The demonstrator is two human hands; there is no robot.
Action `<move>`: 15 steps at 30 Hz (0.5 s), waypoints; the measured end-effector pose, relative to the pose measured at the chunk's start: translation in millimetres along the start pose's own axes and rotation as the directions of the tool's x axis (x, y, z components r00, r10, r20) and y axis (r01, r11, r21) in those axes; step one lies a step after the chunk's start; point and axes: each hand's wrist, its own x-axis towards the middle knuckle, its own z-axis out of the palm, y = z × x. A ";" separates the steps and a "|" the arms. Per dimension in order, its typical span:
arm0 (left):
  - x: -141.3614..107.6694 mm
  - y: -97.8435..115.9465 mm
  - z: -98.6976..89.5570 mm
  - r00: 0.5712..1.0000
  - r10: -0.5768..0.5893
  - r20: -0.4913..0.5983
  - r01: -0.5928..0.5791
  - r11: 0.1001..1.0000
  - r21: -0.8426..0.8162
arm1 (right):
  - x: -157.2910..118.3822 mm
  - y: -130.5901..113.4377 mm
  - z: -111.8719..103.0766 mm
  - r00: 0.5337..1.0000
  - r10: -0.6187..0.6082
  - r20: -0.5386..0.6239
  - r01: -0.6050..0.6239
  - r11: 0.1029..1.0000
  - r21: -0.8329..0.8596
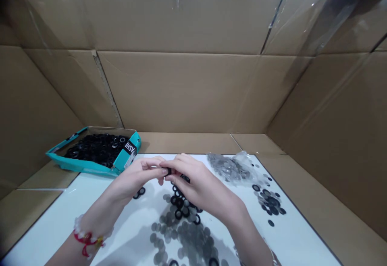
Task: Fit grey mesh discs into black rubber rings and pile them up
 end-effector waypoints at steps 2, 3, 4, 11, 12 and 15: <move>-0.9 2.4 -0.2 0.999 -0.007 0.046 0.007 1.000 -0.001 | -0.7 2.1 -1.9 0.999 -0.034 0.017 0.033 0.999 0.020; -1.3 3.4 -0.3 0.997 -0.011 0.076 0.011 1.000 0.001 | -1.1 2.7 -2.7 0.999 -0.038 0.029 0.037 0.999 0.031; -1.5 4.2 -0.4 0.995 -0.015 0.103 0.015 1.000 0.003 | -1.5 3.0 -3.5 0.998 -0.035 0.043 0.033 0.999 0.038; 1.2 -0.5 0.7 0.999 -0.032 0.023 0.031 0.999 0.016 | -0.8 2.8 -5.7 0.996 0.036 0.087 -0.034 0.999 -0.023; 1.8 -1.6 0.8 1.000 -0.023 0.020 0.023 1.000 0.016 | -0.4 2.9 -5.3 0.997 0.039 0.068 -0.037 0.999 -0.036; 3.4 -3.8 0.6 0.999 -0.002 0.033 0.001 1.000 0.012 | 0.8 2.8 -2.6 0.998 0.052 0.021 -0.050 0.997 -0.065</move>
